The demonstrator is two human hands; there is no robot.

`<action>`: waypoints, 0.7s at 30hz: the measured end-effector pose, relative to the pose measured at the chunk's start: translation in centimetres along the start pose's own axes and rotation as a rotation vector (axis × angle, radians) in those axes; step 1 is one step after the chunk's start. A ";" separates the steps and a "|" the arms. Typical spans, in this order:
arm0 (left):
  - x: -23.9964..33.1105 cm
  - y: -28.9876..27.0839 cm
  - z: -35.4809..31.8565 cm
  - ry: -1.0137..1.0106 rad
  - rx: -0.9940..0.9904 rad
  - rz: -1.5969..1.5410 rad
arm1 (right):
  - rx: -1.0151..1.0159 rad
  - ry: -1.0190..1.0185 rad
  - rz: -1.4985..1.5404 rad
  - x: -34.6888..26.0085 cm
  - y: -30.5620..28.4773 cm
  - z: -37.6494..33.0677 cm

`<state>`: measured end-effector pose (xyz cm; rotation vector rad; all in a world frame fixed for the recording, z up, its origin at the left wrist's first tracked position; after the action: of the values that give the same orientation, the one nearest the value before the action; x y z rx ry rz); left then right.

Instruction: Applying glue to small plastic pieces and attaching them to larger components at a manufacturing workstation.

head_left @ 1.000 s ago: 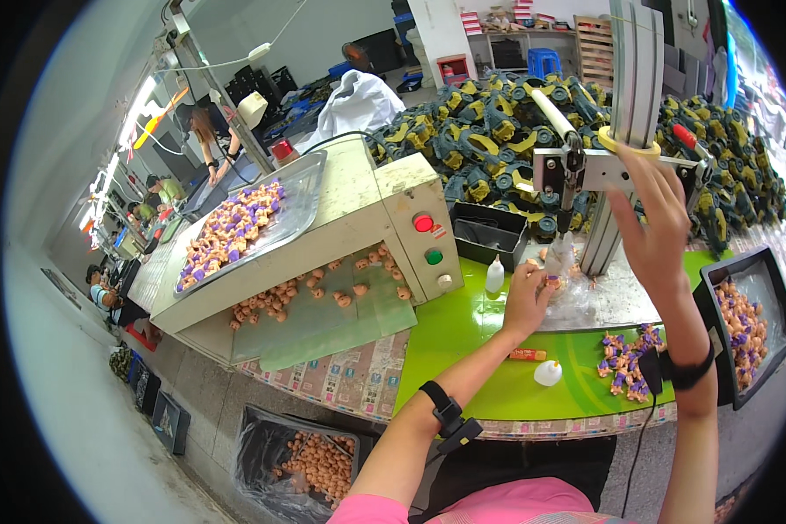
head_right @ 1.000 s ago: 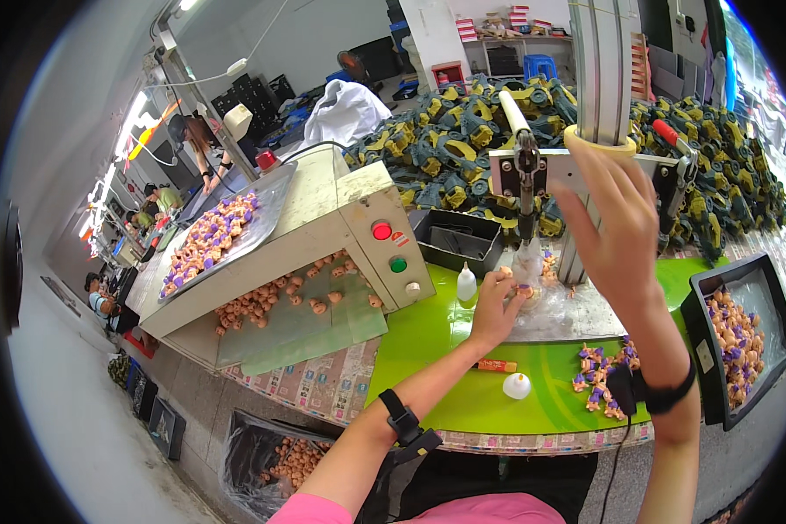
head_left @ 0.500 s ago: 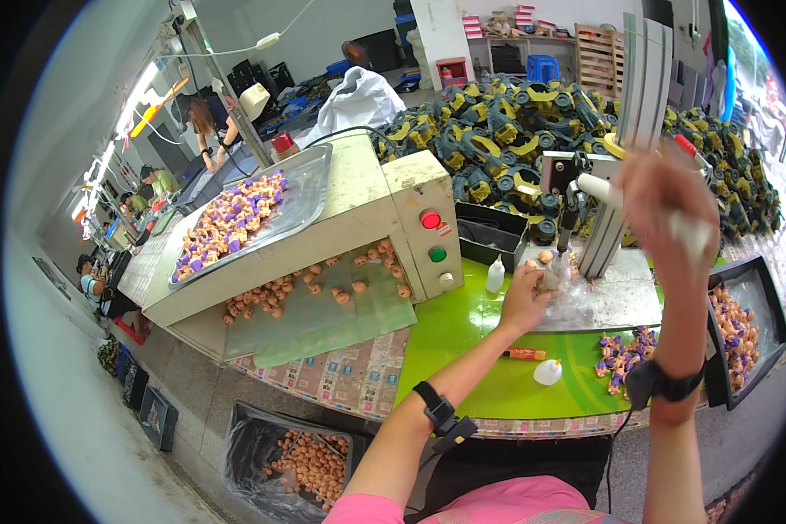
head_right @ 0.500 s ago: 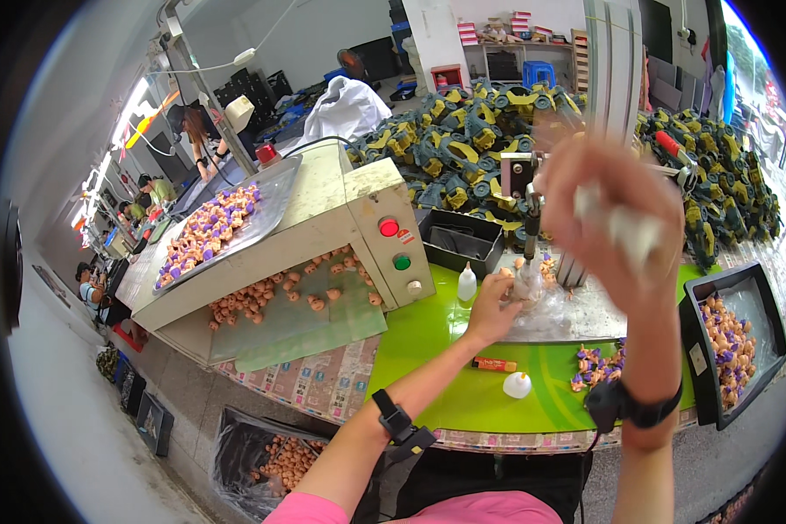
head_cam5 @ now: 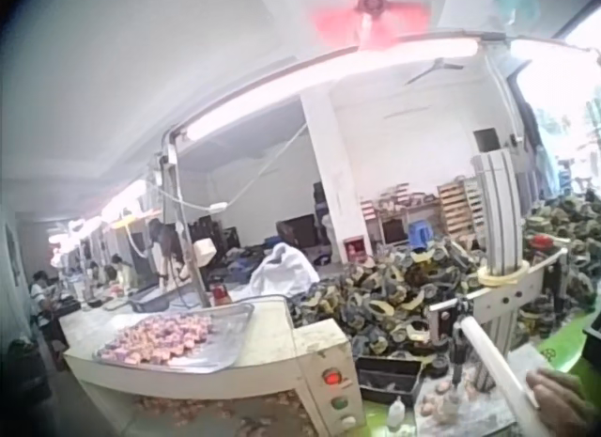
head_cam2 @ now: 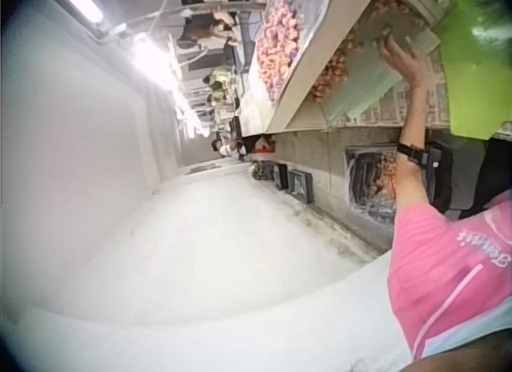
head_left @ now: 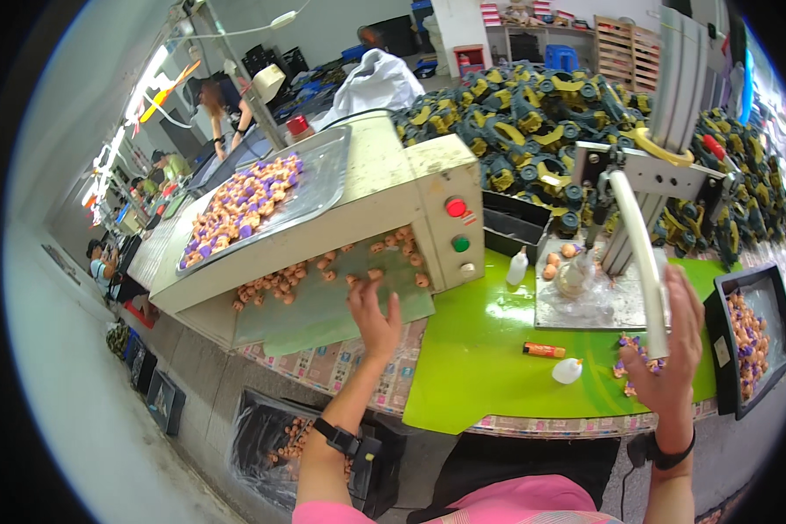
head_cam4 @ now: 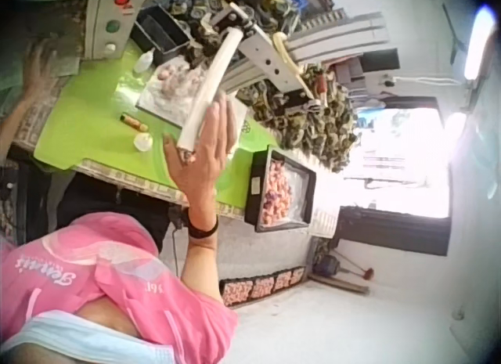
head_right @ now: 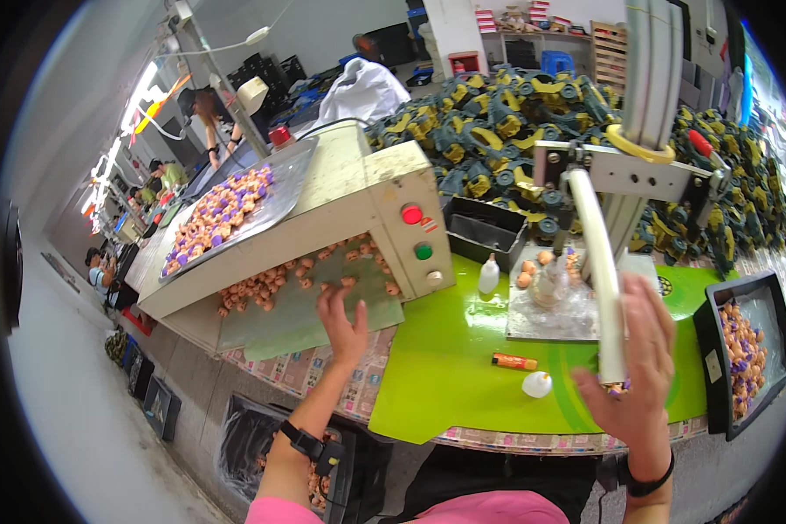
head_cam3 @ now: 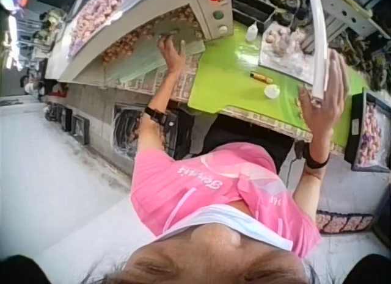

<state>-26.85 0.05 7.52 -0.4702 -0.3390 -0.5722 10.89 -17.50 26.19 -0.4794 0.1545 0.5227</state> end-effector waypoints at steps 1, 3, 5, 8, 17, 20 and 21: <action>-2.1 -0.1 0.7 0.024 0.006 0.091 | 0.030 0.080 -0.113 0.7 -0.6 -1.3; -5.6 -0.1 2.6 0.039 0.021 0.197 | 0.185 0.325 -0.079 2.9 -2.0 -5.1; -9.6 -0.5 4.3 -0.039 -0.003 0.315 | 0.192 0.345 -0.051 2.0 -2.6 -6.9; -15.3 -2.3 7.4 -0.085 0.066 0.594 | -0.046 0.208 -0.127 0.2 -3.1 -8.9; -27.5 -3.8 13.4 -0.443 -0.150 0.777 | -0.252 0.412 -0.192 -0.5 -2.8 -12.3; -31.7 -5.5 12.8 -0.430 -0.171 0.675 | -0.313 0.449 -0.170 -1.2 -1.0 -11.8; -32.5 -5.2 12.4 -0.429 -0.178 0.637 | -0.308 0.452 -0.185 -1.3 -0.6 -11.7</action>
<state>-57.79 16.64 5.67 -0.8334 -0.5190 0.1285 9.78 -24.13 16.49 -0.9017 0.4619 0.2492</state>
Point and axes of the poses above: each hand's wrist, its own z-axis towards the middle knuckle, its own y-axis out of the palm, x = y × z, the point moved 6 cm from there along z, towards the middle knuckle, and after that the axes turned 12 degrees about x, right-handed, at the moved point
